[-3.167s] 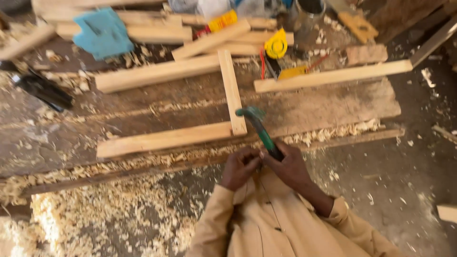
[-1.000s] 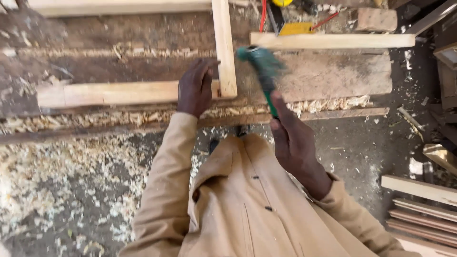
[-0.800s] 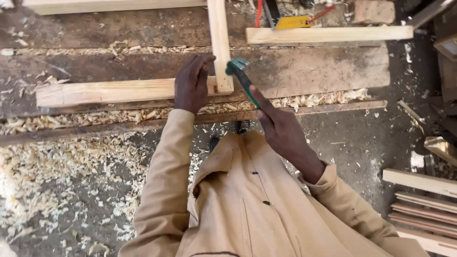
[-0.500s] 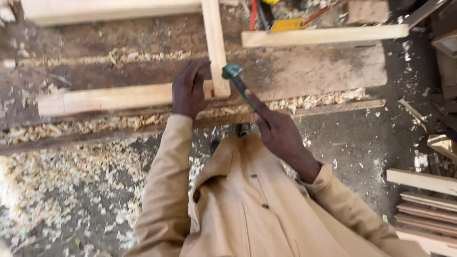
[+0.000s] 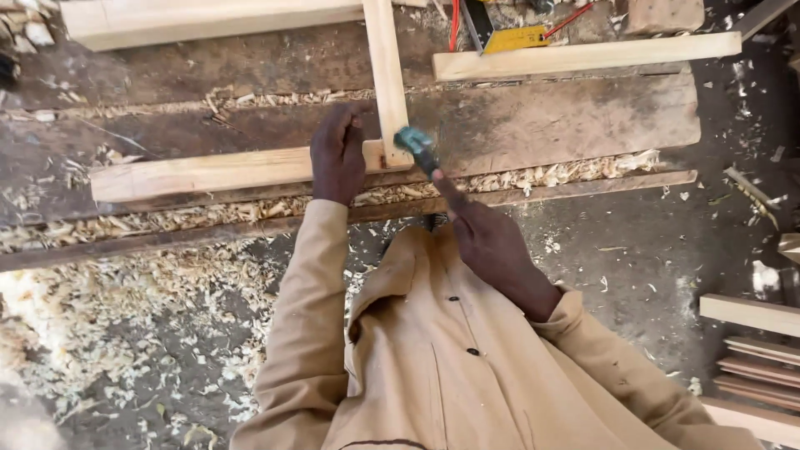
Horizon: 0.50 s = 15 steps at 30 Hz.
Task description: The person hammers nails into a wooden frame at a workbench, joining two pieces of wood together.
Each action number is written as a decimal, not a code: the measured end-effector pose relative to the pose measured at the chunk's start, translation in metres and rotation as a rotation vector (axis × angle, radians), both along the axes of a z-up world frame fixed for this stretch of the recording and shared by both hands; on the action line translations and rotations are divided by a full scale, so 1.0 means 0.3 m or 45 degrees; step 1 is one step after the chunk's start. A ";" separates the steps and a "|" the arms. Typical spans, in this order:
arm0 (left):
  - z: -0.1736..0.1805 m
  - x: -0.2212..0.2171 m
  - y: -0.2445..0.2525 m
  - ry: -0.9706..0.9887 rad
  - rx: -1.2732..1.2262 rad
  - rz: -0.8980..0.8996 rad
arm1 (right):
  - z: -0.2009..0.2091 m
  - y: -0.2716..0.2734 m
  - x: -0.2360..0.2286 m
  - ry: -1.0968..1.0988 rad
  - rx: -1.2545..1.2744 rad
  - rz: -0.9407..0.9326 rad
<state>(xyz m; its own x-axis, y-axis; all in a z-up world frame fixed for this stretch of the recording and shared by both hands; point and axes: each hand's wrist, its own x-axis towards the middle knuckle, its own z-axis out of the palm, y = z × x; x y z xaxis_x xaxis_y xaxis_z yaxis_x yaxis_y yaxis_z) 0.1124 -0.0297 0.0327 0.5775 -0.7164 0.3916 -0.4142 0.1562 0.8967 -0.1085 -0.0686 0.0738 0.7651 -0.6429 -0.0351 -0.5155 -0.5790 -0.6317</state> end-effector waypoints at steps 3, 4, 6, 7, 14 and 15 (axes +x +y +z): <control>-0.033 0.035 -0.009 -0.007 0.097 -0.019 | 0.031 -0.052 -0.012 -0.116 0.278 -0.101; -0.018 0.034 -0.033 -0.025 0.075 -0.025 | 0.026 -0.079 -0.013 -0.135 0.256 -0.105; -0.001 0.024 -0.011 0.248 0.044 -0.037 | 0.003 -0.085 -0.016 -0.315 0.540 -0.278; 0.008 0.002 -0.020 0.254 0.044 -0.048 | 0.014 -0.092 -0.006 -0.312 0.537 -0.290; -0.067 -0.114 -0.213 1.702 -0.662 -0.293 | 0.044 -0.238 0.137 -0.654 0.953 -0.418; -0.067 -0.147 -0.235 1.760 -0.699 -0.285 | 0.039 -0.255 0.149 -0.698 0.949 -0.390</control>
<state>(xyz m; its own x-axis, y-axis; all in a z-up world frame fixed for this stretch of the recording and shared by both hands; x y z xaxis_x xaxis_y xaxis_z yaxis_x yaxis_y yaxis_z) 0.0683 -0.1000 0.0127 0.6069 -0.7866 -0.1137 0.7630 0.5366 0.3603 -0.0639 -0.1452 0.0856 0.5999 -0.7740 -0.2025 -0.1024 0.1767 -0.9789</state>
